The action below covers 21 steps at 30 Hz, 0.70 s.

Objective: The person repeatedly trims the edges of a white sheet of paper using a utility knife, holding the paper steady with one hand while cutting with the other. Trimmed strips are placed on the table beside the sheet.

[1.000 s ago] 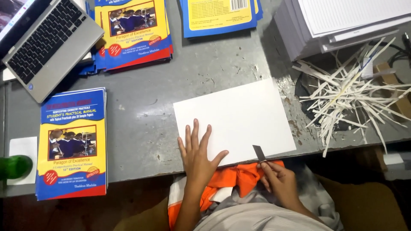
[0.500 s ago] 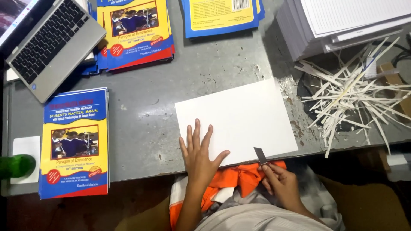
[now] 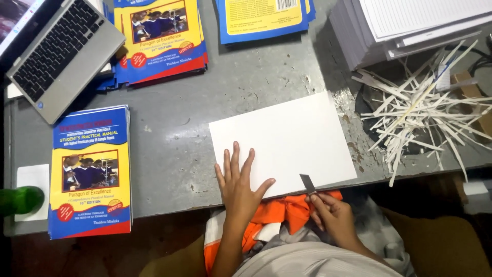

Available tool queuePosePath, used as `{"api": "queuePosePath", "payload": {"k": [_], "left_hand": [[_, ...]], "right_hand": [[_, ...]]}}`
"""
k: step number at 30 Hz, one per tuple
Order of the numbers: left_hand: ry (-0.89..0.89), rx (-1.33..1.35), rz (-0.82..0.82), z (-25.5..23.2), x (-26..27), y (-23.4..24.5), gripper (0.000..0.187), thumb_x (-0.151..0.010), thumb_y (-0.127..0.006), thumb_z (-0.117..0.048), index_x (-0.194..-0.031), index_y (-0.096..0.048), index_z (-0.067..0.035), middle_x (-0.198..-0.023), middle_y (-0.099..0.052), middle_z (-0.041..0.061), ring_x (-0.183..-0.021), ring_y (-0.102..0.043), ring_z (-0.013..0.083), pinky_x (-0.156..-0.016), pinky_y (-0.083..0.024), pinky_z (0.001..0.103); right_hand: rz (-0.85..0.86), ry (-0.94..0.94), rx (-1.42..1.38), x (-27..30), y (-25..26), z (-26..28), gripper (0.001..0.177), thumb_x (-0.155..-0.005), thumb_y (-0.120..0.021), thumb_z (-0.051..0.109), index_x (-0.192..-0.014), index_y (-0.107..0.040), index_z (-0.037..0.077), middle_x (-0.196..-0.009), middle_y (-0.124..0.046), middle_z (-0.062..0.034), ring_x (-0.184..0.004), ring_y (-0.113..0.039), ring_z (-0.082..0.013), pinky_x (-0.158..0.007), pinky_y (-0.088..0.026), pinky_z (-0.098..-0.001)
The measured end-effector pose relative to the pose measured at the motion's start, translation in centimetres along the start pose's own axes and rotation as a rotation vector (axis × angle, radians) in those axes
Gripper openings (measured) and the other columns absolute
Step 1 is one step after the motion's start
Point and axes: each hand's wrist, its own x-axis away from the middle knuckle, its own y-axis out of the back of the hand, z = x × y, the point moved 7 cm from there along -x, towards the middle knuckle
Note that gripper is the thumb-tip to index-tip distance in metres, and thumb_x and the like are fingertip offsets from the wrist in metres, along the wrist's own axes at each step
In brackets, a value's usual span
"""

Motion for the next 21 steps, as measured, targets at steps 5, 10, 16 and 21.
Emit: {"api": "queuePosePath", "payload": {"k": [5, 10, 16, 21], "left_hand": [[0.019, -0.012, 0.032, 0.2, -0.2, -0.3, 0.088, -0.088, -0.066, -0.067, -0.159, -0.039, -0.024, -0.174, -0.009, 0.006, -0.159, -0.005, 0.0333, -0.123, -0.001, 0.062], [0.006, -0.03, 0.003, 0.1, -0.1, -0.3, 0.088, -0.088, -0.067, -0.068, -0.159, -0.039, -0.024, -0.174, -0.01, 0.006, -0.16, -0.006, 0.0338, -0.123, -0.003, 0.063], [0.0, -0.024, 0.0, 0.4, 0.0, -0.6, 0.09, -0.088, -0.069, -0.066, -0.161, -0.035, -0.026, -0.174, -0.008, 0.006, -0.16, -0.004, 0.0336, -0.124, 0.0, 0.061], [-0.013, -0.042, -0.039, 0.3, 0.0, -0.8, 0.09, -0.088, -0.069, -0.066, -0.161, -0.036, -0.024, -0.174, -0.01, 0.006, -0.16, -0.007, 0.0349, -0.123, -0.002, 0.063]], "right_hand": [[0.01, -0.028, 0.006, 0.0, 0.1, -0.7, 0.027, -0.098, -0.064, 0.016, -0.094, -0.079, -0.007, -0.041, -0.043, -0.0096, -0.035, -0.038, -0.0149, -0.043, -0.03, -0.0258], [0.048, -0.028, -0.032, -0.2, -1.4, 0.4, 0.029, -0.098, -0.063, 0.016, -0.094, -0.079, -0.008, -0.041, -0.043, -0.0088, -0.034, -0.036, -0.0133, -0.04, -0.028, -0.025], [0.123, -0.023, -0.089, -0.9, -0.9, -0.4, 0.031, -0.101, -0.06, 0.021, -0.096, -0.076, -0.005, -0.043, -0.05, -0.0105, -0.035, -0.039, -0.0129, -0.045, -0.032, -0.0233], [-0.062, 0.047, -0.331, -0.5, 1.4, 2.4, 0.028, -0.105, -0.056, 0.021, -0.101, -0.067, -0.004, -0.076, -0.069, -0.0209, -0.057, -0.058, -0.0202, -0.048, -0.039, -0.026]]}}
